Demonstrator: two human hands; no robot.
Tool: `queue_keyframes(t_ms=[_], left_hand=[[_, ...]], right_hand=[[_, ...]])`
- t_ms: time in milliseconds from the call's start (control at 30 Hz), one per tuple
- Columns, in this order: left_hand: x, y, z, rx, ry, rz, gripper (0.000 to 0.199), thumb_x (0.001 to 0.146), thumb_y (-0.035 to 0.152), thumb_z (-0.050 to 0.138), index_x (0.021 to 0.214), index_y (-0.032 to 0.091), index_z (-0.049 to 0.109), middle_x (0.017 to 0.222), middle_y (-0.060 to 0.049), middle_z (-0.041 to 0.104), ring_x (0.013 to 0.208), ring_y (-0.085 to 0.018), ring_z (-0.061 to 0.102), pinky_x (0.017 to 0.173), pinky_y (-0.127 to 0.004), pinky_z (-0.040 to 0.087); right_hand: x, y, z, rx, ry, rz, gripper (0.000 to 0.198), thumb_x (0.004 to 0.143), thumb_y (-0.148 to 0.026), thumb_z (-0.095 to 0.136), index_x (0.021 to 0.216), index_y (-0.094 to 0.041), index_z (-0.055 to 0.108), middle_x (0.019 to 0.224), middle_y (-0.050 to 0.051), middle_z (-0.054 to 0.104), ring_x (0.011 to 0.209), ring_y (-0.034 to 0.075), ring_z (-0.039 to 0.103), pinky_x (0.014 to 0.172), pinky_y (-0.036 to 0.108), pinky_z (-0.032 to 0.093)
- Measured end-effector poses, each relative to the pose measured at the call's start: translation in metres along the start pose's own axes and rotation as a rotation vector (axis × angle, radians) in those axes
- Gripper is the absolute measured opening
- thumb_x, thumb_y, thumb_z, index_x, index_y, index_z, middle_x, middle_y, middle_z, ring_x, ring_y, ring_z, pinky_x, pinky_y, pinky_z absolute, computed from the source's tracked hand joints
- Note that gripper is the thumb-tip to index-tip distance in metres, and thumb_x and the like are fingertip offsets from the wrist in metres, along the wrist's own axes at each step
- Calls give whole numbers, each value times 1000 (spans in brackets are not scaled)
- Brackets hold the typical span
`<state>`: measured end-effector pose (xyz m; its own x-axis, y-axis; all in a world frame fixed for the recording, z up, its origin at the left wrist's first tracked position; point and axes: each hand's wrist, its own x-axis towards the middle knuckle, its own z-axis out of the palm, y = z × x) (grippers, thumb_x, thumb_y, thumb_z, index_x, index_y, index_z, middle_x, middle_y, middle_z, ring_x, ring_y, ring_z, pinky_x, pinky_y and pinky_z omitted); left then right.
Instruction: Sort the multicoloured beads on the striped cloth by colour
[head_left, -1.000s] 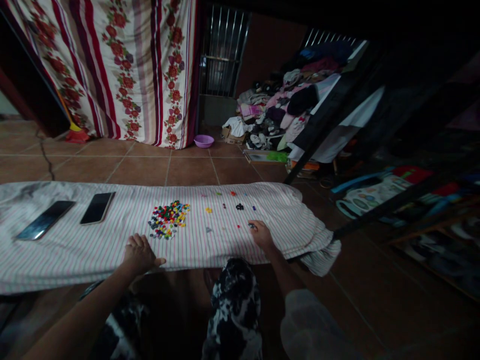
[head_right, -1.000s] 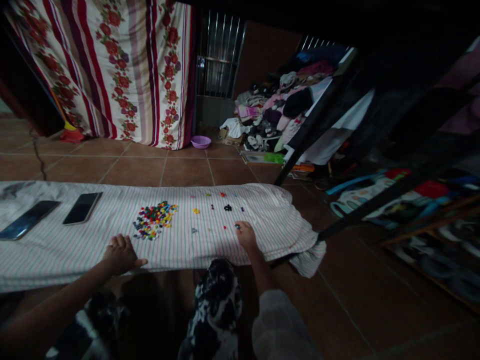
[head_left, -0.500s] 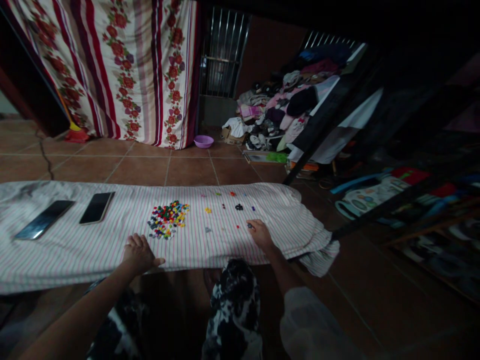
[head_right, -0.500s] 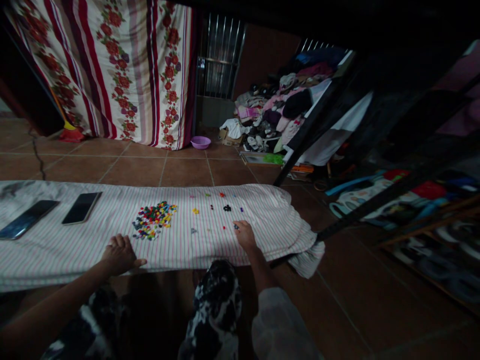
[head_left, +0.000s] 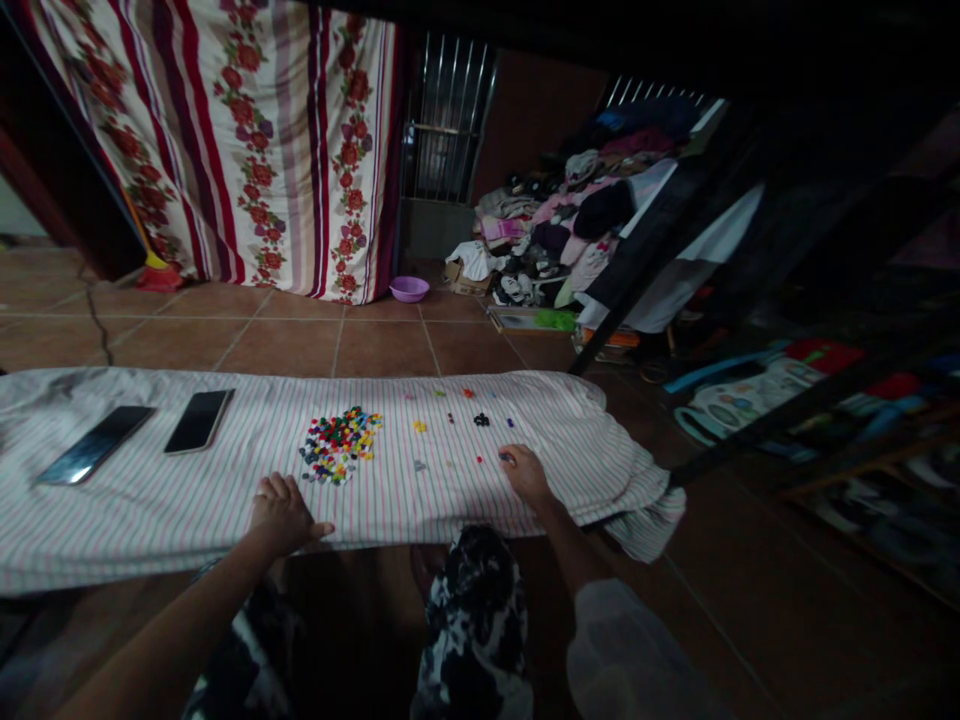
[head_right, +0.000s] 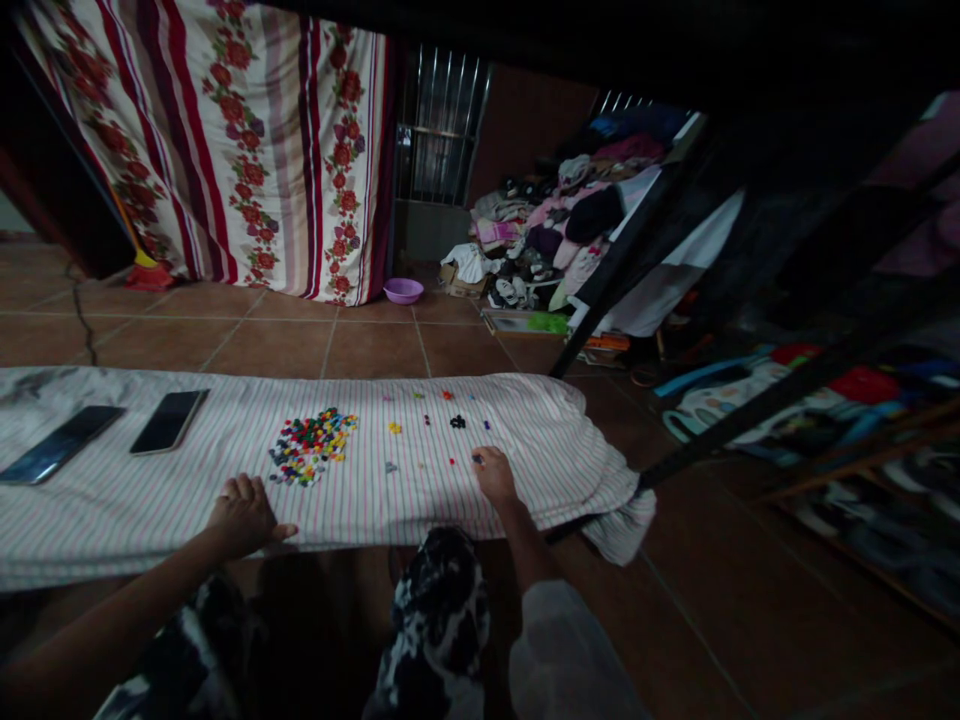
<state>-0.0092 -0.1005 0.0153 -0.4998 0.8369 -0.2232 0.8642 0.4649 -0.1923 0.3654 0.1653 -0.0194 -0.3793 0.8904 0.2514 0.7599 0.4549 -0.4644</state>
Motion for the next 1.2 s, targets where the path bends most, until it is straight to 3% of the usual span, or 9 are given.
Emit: queue_keyframes(t_ms=[300,467,633,867,1033,1200], left_hand=[[2,0,2,-32,-28,-3,119,74,75,52,146,-16,28,149,-46,30,141,-57,31,107,-56,32],[1,2,-6,-59,-99,-7,120,75,75,51,147,-17,23,152,-46,24,144,-57,24,110,-56,30],[3,2,-12,-99,-146,-34,124,71,78,52,149,-13,22,155,-44,18,146,-56,21,109,-60,31],[6,3,-9,-140,-150,-48,128,68,79,55,150,-12,19,156,-43,15,147,-57,17,111,-63,29],[5,4,-10,-145,-160,-38,126,72,78,55,150,-13,18,155,-44,13,147,-57,15,112,-63,27],[0,3,-11,-170,-126,-5,123,76,80,49,149,-15,20,154,-45,15,147,-58,15,113,-64,25]], right_hand=[[-2,-6,-4,29,67,39,26,79,-17,50,91,-19,73,99,10,73,95,23,66,94,37,51],[1,-30,2,40,111,5,30,82,-18,48,99,-19,73,101,10,72,94,23,65,93,36,51],[-1,-87,24,154,49,-117,30,86,-20,48,102,-19,73,100,10,70,92,21,65,90,34,52],[-22,-176,72,297,-181,-327,25,92,-21,51,104,-22,73,95,5,66,80,16,62,81,30,52],[-31,-234,100,266,-296,-471,22,94,-18,54,104,-22,73,95,4,63,89,17,60,84,29,49],[-30,-283,114,139,-362,-495,22,97,-22,54,107,-24,74,100,5,62,95,18,59,85,28,48]])
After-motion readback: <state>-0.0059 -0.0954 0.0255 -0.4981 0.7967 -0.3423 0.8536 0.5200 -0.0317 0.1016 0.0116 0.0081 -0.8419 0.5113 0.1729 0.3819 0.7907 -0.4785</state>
